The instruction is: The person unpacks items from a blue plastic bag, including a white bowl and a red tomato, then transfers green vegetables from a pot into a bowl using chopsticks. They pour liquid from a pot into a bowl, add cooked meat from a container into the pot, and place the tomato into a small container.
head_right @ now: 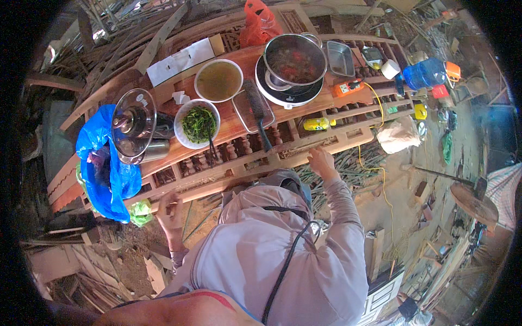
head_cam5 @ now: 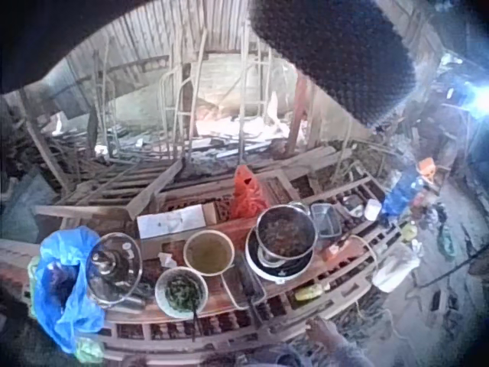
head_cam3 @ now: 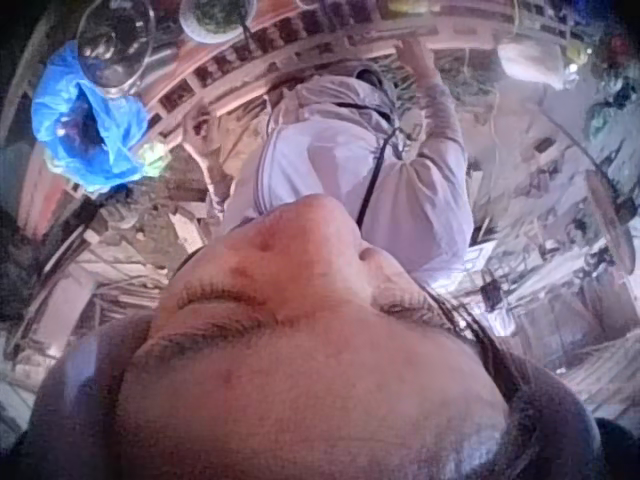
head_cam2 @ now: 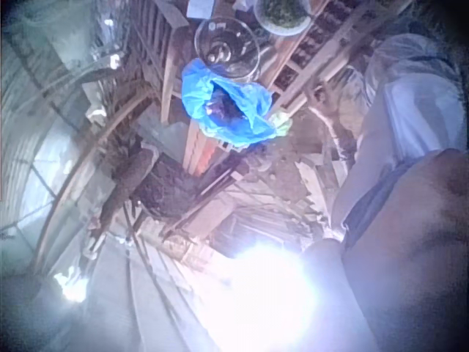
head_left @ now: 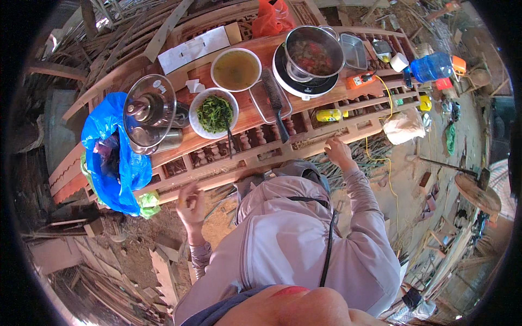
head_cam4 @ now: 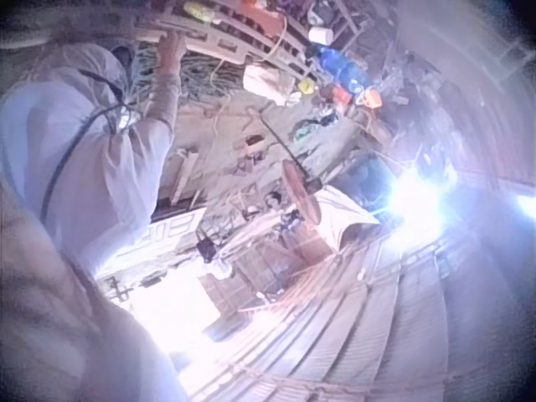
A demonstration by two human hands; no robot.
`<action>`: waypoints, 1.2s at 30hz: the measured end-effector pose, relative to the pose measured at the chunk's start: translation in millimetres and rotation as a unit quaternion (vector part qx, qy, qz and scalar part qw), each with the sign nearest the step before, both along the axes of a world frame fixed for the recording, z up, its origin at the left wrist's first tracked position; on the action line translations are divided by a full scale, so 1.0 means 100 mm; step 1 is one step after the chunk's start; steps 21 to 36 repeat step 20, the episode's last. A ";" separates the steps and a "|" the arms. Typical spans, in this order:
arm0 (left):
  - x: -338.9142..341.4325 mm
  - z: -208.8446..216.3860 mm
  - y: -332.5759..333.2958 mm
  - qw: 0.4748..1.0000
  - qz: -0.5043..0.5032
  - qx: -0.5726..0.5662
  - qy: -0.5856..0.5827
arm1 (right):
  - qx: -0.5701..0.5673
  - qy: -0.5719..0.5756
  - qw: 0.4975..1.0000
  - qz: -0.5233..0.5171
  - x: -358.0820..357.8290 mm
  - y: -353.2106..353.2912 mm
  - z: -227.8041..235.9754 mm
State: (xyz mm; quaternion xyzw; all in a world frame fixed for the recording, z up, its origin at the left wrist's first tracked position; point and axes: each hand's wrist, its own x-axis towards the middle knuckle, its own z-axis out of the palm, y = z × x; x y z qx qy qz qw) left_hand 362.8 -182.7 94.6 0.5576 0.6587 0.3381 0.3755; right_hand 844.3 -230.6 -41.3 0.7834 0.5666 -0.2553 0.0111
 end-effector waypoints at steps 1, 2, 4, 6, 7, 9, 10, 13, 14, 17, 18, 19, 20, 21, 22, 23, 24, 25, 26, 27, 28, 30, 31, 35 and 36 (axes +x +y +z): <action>0.17 -0.04 -0.06 1.000 -0.020 -0.002 -0.008 | -0.003 -0.002 1.000 0.012 0.10 0.03 -0.03; 0.35 -0.09 -0.10 0.999 -0.040 -0.004 -0.015 | -0.026 -0.012 0.999 0.018 0.18 0.09 -0.07; 0.69 -0.13 -0.19 0.997 -0.058 -0.045 0.001 | -0.076 -0.029 0.996 0.031 0.30 0.25 -0.17; 1.02 -0.15 -0.26 0.993 -0.079 -0.087 -0.020 | -0.025 -0.010 0.999 0.017 0.37 0.37 -0.21; 1.15 -0.16 -0.30 0.990 -0.087 -0.107 -0.029 | 0.001 0.001 1.000 0.012 0.38 0.44 -0.24; 1.33 -0.32 -0.40 0.988 -0.118 -0.095 0.020 | 0.022 0.078 0.997 -0.018 0.42 0.58 -0.32; 1.40 -0.36 -0.42 0.984 -0.155 -0.058 0.066 | 0.031 0.117 0.992 -0.033 0.43 0.66 -0.37; 1.59 -0.42 -0.53 0.976 -0.178 -0.079 0.096 | 0.149 0.188 0.970 -0.038 0.42 0.85 -0.73; 1.65 -0.44 -0.57 0.975 -0.178 -0.074 0.109 | 0.099 0.299 0.941 -0.125 0.38 0.95 -0.75; 1.74 -0.58 -0.71 0.961 -0.190 -0.097 0.174 | 0.006 0.488 0.821 -0.296 0.18 1.21 -0.77; 1.75 -0.61 -0.74 0.953 -0.198 -0.111 0.200 | 0.022 0.480 0.823 -0.304 0.13 1.27 -0.76; 1.77 -0.60 -0.74 0.957 -0.202 -0.132 0.163 | 0.039 0.472 0.824 -0.311 0.06 1.32 -0.76; 1.80 -0.57 -0.73 0.958 -0.205 -0.153 0.125 | 0.039 0.475 0.824 -0.307 0.05 1.35 -0.75; 1.80 -0.57 -0.73 0.958 -0.205 -0.153 0.125 | 0.039 0.475 0.824 -0.307 0.05 1.35 -0.75; 1.80 -0.57 -0.73 0.958 -0.205 -0.153 0.125 | 0.039 0.475 0.824 -0.307 0.05 1.35 -0.75; 1.80 -0.57 -0.73 0.958 -0.205 -0.153 0.125 | 0.039 0.475 0.824 -0.307 0.05 1.35 -0.75; 1.80 -0.57 -0.73 0.958 -0.205 -0.153 0.125 | 0.039 0.475 0.824 -0.307 0.05 1.35 -0.75; 1.80 -0.57 -0.73 0.958 -0.205 -0.153 0.125 | 0.039 0.475 0.824 -0.307 0.05 1.35 -0.75; 1.80 -0.57 -0.73 0.958 -0.205 -0.153 0.125 | 0.039 0.475 0.824 -0.307 0.05 1.35 -0.75; 1.80 -0.57 -0.73 0.958 -0.205 -0.153 0.125 | 0.039 0.475 0.824 -0.307 0.05 1.35 -0.75; 1.80 -0.57 -0.73 0.958 -0.205 -0.153 0.125 | 0.039 0.475 0.824 -0.307 0.05 1.35 -0.75; 1.80 -0.57 -0.73 0.958 -0.205 -0.153 0.125 | 0.039 0.475 0.824 -0.307 0.05 1.35 -0.75; 1.80 -0.57 -0.73 0.958 -0.205 -0.153 0.125 | 0.039 0.475 0.824 -0.307 0.05 1.35 -0.75; 1.80 -0.57 -0.73 0.958 -0.205 -0.153 0.125 | 0.039 0.475 0.824 -0.307 0.05 1.35 -0.75; 1.80 -0.57 -0.73 0.958 -0.205 -0.153 0.125 | 0.039 0.475 0.824 -0.307 0.05 1.35 -0.75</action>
